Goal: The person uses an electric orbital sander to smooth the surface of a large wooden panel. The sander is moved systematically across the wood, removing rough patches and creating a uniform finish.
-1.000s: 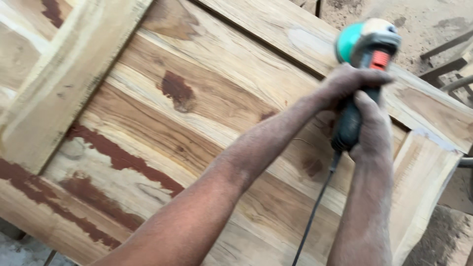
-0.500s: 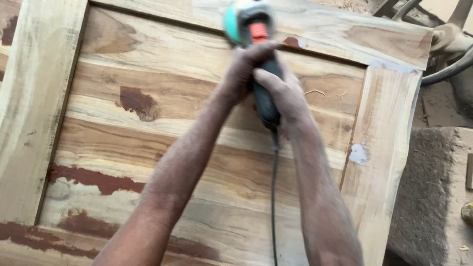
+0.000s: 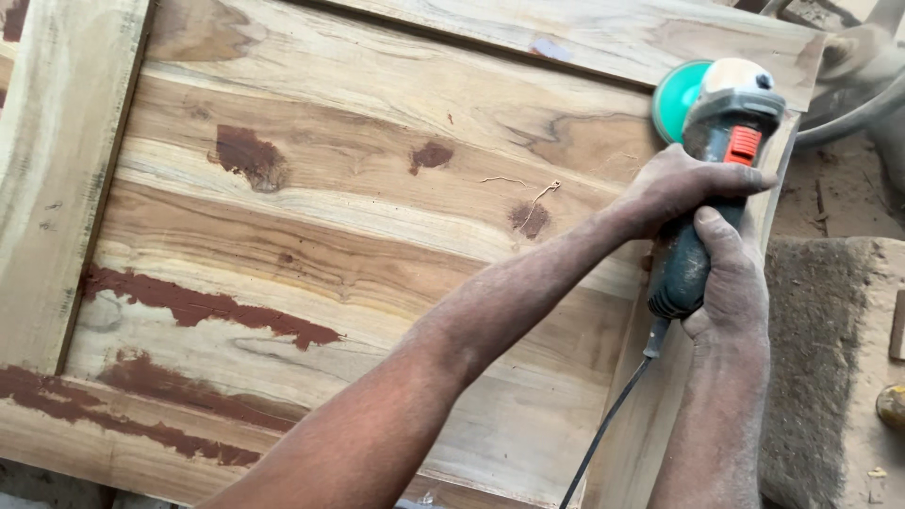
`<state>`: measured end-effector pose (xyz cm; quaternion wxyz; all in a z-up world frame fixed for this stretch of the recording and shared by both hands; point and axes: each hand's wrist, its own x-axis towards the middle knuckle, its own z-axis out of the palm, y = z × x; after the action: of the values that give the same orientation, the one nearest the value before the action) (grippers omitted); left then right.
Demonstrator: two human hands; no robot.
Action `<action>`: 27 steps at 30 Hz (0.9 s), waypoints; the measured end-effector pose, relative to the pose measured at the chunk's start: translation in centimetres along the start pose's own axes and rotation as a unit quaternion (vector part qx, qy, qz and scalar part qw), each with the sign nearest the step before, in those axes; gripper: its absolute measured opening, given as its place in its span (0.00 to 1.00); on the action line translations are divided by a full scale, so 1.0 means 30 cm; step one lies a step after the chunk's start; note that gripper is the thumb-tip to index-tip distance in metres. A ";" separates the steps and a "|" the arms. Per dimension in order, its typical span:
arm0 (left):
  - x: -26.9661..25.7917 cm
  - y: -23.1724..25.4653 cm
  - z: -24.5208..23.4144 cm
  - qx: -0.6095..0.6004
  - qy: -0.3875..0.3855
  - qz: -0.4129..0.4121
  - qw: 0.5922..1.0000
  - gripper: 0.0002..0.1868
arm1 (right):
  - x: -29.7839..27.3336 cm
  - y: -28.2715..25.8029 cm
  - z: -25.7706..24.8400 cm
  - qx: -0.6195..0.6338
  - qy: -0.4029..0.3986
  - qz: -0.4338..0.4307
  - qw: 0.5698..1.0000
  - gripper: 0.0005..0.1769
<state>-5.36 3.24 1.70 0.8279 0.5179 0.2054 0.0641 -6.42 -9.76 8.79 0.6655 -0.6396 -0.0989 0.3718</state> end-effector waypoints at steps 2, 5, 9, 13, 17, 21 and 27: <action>0.013 -0.009 0.009 0.029 0.010 0.002 1.000 0.34 | -0.002 0.007 -0.014 0.020 -0.005 -0.005 1.000 0.41; 0.002 -0.008 -0.060 -0.011 0.033 -0.004 0.999 0.33 | 0.036 0.025 0.030 -0.003 0.007 0.029 1.000 0.38; -0.098 0.018 -0.295 -0.137 0.082 0.016 0.987 0.25 | 0.093 0.070 0.198 -0.038 -0.053 0.032 0.997 0.40; -0.260 0.090 -0.559 -0.163 0.144 0.086 0.972 0.17 | 0.158 0.128 0.419 -0.030 -0.172 -0.017 0.985 0.48; -0.342 0.171 -0.626 -0.150 0.158 0.102 0.971 0.16 | 0.175 0.108 0.528 -0.041 -0.184 0.049 0.981 0.52; -0.255 0.176 -0.531 -0.160 0.115 0.102 0.975 0.19 | 0.165 0.043 0.443 -0.061 -0.134 0.055 0.988 0.52; 0.014 0.052 -0.229 -0.107 0.045 0.025 0.993 0.27 | 0.177 0.005 0.096 -0.054 -0.028 0.034 0.998 0.48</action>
<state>-7.60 9.80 0.35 0.8668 0.4278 0.2211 0.1296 -4.49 -4.23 7.28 0.6142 -0.6667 -0.1157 0.4060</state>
